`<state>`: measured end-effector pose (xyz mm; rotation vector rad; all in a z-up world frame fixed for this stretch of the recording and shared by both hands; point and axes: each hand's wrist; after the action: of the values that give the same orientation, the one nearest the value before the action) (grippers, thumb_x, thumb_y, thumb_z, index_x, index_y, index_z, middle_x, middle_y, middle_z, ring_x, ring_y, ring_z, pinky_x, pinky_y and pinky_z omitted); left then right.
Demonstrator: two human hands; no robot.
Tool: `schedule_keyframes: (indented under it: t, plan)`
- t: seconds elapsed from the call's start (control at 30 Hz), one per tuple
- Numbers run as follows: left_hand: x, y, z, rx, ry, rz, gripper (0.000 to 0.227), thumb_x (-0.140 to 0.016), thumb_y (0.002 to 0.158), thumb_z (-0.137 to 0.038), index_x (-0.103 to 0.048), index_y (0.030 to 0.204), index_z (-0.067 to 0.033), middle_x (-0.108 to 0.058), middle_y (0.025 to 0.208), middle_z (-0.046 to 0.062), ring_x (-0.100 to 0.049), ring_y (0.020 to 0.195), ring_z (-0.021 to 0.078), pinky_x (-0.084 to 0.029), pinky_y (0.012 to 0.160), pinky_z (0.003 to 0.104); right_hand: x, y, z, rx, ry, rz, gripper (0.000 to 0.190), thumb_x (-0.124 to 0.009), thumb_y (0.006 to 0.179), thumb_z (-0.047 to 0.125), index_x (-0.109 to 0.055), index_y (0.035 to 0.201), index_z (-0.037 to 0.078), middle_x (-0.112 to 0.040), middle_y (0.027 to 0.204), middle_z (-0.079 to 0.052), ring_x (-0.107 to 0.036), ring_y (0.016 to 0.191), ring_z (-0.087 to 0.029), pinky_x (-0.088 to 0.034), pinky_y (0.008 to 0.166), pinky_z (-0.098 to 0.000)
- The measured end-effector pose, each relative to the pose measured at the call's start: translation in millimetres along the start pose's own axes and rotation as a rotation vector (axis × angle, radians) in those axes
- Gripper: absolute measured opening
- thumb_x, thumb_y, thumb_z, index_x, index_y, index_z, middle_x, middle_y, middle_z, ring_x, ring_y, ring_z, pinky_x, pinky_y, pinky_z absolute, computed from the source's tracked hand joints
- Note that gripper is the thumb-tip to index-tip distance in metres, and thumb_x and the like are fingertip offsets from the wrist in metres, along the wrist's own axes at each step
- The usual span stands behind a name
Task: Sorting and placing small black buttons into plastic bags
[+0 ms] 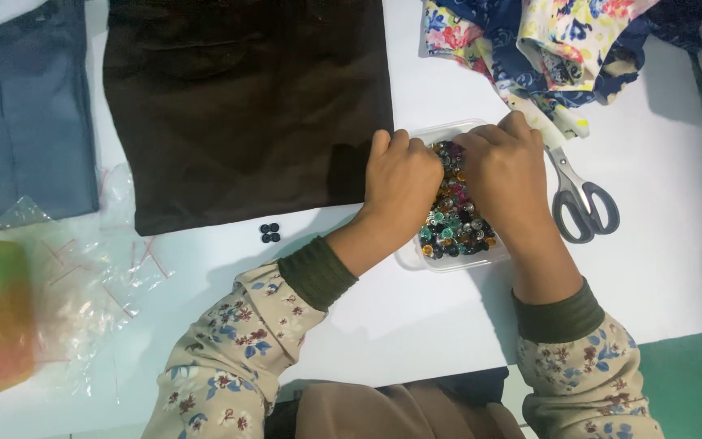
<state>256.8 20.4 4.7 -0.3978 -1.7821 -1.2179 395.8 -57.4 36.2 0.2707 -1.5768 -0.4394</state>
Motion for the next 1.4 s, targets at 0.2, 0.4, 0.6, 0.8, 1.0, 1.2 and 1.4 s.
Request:
schedule_keyframes:
  t: [0.2,0.4,0.6,0.8,1.0,1.2,1.4]
  plan:
    - [-1,-3,9,0.061,-0.15,0.107,0.015,-0.077,0.068,0.004,-0.069,0.075,-0.0067,-0.054,0.064,0.006,-0.053,0.075,0.0276,-0.029,0.075,0.043,1,-1,2,-0.02,0.045,0.131,0.017,-0.079,0.085,0.009,-0.083,0.1,0.016,-0.077,0.09,-0.004,-0.062,0.092,-0.024,-0.047,0.077,-0.0371]
    - [-2,-8,18,0.098,-0.259,0.162,0.024,-0.076,0.067,0.0,-0.07,0.086,-0.012,-0.056,0.069,0.003,-0.053,0.075,0.0255,-0.031,0.075,0.043,3,-3,3,-0.035,0.144,0.211,0.015,-0.079,0.084,0.01,-0.082,0.098,0.016,-0.077,0.089,-0.004,-0.062,0.091,-0.024,-0.045,0.082,-0.0388]
    - [3,-8,19,0.122,-0.28,0.194,0.014,-0.075,0.071,-0.009,-0.071,0.083,-0.0148,-0.063,0.071,0.004,-0.059,0.078,0.0276,-0.033,0.076,0.041,8,-2,1,-0.083,0.255,0.188,0.016,-0.077,0.083,0.008,-0.082,0.095,0.017,-0.077,0.086,-0.003,-0.065,0.089,-0.027,-0.046,0.078,-0.0399]
    - [4,-9,18,0.124,-0.276,0.188,0.007,-0.073,0.075,-0.018,-0.074,0.081,-0.0154,-0.064,0.069,0.004,-0.06,0.077,0.0258,-0.034,0.077,0.042,7,-1,-6,-0.079,0.17,0.065,0.017,-0.08,0.085,0.007,-0.082,0.098,0.018,-0.075,0.091,-0.003,-0.062,0.092,-0.025,-0.045,0.079,-0.0386]
    - [5,-10,22,0.071,-0.257,0.15,0.009,-0.07,0.085,-0.012,-0.075,0.092,-0.0141,-0.063,0.067,0.003,-0.061,0.077,0.0248,-0.035,0.08,0.042,2,-3,-5,-0.001,0.11,0.135,0.015,-0.086,0.081,0.017,-0.083,0.096,0.016,-0.072,0.099,-0.006,-0.057,0.095,-0.025,-0.045,0.082,-0.041]
    - [7,-11,25,0.074,-0.261,0.156,0.01,-0.068,0.09,-0.013,-0.072,0.098,-0.0162,-0.061,0.067,0.002,-0.06,0.075,0.0247,-0.035,0.077,0.041,6,0,3,-0.009,0.076,0.175,0.009,-0.085,0.085,0.017,-0.083,0.093,0.017,-0.071,0.095,-0.002,-0.059,0.096,-0.022,-0.045,0.084,-0.0384]
    - [12,-17,26,0.093,-0.327,0.094,0.008,-0.066,0.093,-0.015,-0.071,0.098,-0.0194,-0.064,0.069,0.002,-0.063,0.077,0.0246,-0.036,0.074,0.04,-4,-5,2,-0.044,0.063,0.155,0.006,-0.085,0.087,0.02,-0.082,0.091,0.018,-0.071,0.091,-0.001,-0.06,0.095,-0.022,-0.044,0.085,-0.0385]
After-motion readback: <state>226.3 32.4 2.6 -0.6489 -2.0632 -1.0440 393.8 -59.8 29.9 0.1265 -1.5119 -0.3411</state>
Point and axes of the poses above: each hand's wrist, its own y-axis towards the middle knuckle, its own x-axis out of the back of the hand, z = x × y
